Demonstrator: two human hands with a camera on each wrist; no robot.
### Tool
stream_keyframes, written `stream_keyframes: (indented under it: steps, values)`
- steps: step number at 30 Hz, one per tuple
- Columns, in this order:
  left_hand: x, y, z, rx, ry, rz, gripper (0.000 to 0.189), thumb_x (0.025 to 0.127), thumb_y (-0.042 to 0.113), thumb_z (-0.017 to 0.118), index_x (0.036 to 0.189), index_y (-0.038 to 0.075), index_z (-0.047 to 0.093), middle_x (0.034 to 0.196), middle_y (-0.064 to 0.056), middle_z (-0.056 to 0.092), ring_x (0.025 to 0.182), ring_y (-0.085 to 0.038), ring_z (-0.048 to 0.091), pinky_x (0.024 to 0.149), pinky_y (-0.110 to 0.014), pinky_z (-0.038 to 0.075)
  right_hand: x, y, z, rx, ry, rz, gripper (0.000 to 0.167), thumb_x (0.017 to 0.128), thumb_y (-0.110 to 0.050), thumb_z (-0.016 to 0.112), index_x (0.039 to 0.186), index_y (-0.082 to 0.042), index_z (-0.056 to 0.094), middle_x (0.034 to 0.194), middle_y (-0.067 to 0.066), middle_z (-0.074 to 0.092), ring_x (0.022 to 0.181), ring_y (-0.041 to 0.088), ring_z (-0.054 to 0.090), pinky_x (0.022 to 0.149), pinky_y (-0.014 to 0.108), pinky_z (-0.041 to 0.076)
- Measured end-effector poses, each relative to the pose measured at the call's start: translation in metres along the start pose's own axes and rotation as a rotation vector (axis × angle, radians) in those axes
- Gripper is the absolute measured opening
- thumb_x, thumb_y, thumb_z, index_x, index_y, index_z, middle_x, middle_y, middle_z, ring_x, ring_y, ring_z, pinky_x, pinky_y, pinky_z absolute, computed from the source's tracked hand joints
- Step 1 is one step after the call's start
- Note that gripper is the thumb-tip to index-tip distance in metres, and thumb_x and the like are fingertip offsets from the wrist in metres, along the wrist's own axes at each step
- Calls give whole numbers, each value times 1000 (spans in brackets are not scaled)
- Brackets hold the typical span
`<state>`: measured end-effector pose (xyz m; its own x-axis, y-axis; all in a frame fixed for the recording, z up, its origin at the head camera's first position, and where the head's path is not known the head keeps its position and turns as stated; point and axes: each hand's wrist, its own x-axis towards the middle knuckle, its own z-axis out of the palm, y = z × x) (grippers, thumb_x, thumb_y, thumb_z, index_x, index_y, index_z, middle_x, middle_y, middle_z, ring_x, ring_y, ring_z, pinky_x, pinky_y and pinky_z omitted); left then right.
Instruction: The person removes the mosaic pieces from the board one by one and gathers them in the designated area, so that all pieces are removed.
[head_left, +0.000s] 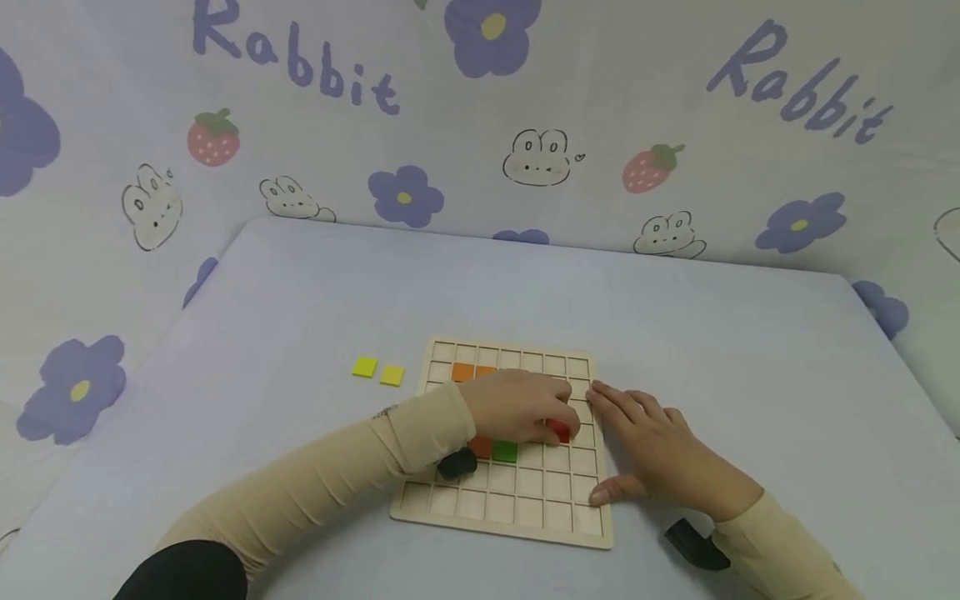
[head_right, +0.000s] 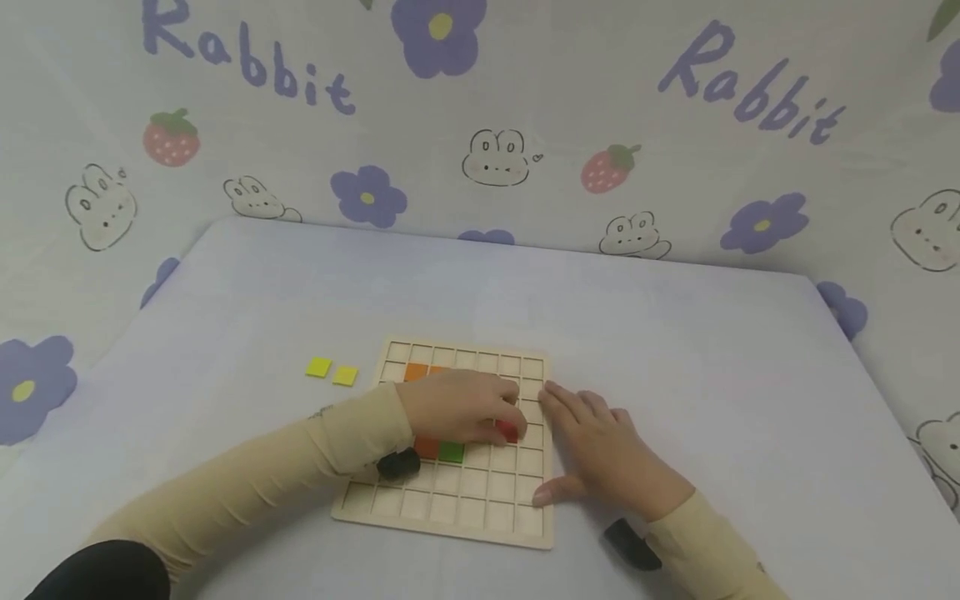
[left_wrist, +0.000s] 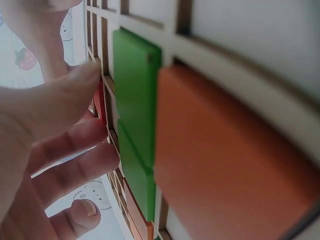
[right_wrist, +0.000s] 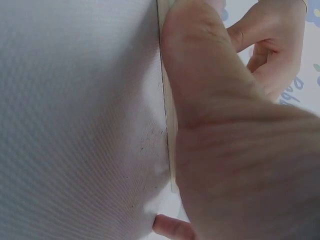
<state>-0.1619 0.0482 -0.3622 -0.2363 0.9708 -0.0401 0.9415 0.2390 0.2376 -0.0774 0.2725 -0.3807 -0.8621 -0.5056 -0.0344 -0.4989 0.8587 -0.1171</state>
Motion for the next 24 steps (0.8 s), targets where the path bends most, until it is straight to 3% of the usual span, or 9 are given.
stream_keyframes:
  steps: [13,19,24]
  values:
    - [-4,0,-1,45,18,12,15,94,24,60,107,22,67,93,2,58,75,-8,49,64,-17,38,3,0,-1,-4,-3,-4,116,65,-84,50,148,-5,28,153,11,31,130,36,37,84,53,42]
    - [-6,1,-1,43,16,-5,16,93,29,62,107,22,65,95,3,59,76,-7,50,66,-17,41,2,-1,-1,0,-5,-3,116,66,-83,50,148,-5,28,153,11,31,129,35,38,84,54,42]
    - [-7,2,1,43,54,21,15,93,28,64,107,22,65,94,4,60,78,-7,52,68,-16,42,1,-2,0,-3,-7,12,117,65,-84,50,148,-5,28,153,11,31,129,36,38,82,52,42]
